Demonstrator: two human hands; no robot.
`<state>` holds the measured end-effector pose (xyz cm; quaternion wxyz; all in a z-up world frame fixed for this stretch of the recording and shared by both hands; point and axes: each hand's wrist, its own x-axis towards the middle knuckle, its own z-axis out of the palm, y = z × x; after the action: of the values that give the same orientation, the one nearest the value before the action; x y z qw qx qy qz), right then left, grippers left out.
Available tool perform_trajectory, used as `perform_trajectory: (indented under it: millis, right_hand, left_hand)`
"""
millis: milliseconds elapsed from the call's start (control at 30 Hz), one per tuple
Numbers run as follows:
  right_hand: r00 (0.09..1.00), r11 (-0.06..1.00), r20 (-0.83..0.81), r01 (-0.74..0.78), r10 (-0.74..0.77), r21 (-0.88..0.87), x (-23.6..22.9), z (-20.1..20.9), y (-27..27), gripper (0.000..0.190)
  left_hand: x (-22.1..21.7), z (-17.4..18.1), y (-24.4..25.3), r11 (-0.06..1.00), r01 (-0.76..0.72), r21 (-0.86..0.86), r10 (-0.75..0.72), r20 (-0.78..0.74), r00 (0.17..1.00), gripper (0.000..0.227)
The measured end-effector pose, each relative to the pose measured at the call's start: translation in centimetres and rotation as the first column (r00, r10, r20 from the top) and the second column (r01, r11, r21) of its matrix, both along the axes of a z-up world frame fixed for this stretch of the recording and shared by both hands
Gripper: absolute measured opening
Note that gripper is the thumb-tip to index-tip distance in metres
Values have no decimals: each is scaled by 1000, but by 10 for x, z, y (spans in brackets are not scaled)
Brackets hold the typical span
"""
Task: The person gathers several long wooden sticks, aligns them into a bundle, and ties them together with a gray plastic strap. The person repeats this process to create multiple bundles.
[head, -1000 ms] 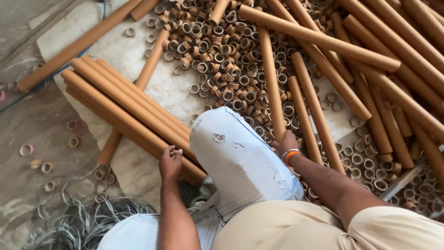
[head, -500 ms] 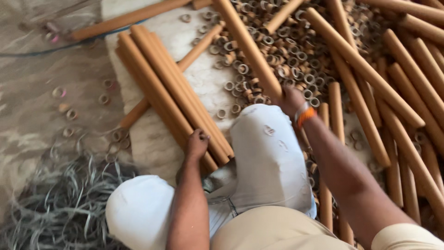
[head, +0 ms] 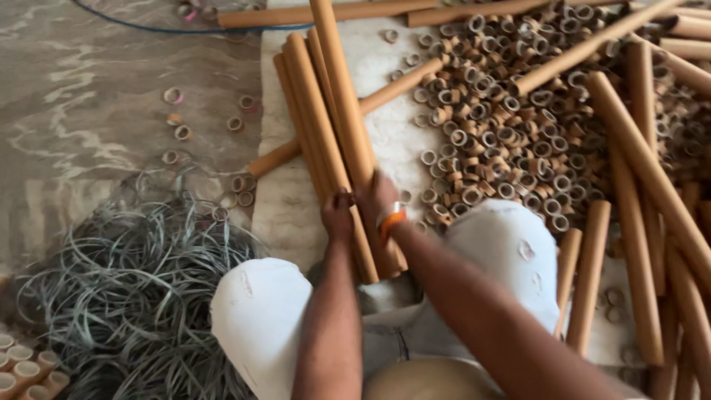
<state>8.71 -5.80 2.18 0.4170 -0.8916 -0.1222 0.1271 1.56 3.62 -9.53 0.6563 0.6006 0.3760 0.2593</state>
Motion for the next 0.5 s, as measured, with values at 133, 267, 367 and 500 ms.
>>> perform_trajectory:
  millis: [133,267,367,500]
  right_hand:
    - [997,996,-32,-68,67,-64,-65,-73,-12,55]
    - [994,987,-47,-107,102,-118,-51,-91,-8,46]
    - [988,986,27,-150,152,-71,-49,-98,-6,61]
    - [989,973,-68,-140,130,-182,-43,-108,-8,40]
  left_hand:
    - [-13,-5,-3,995,80,-62,-86,-92,992,39]
    - [-1,10,-2,992,123,-34,-125,-57,991,48]
    - [-5,15,-4,990,142,-6,-141,-193,971,50]
    - [-7,13,-5,973,230,30,-211,-303,929,52]
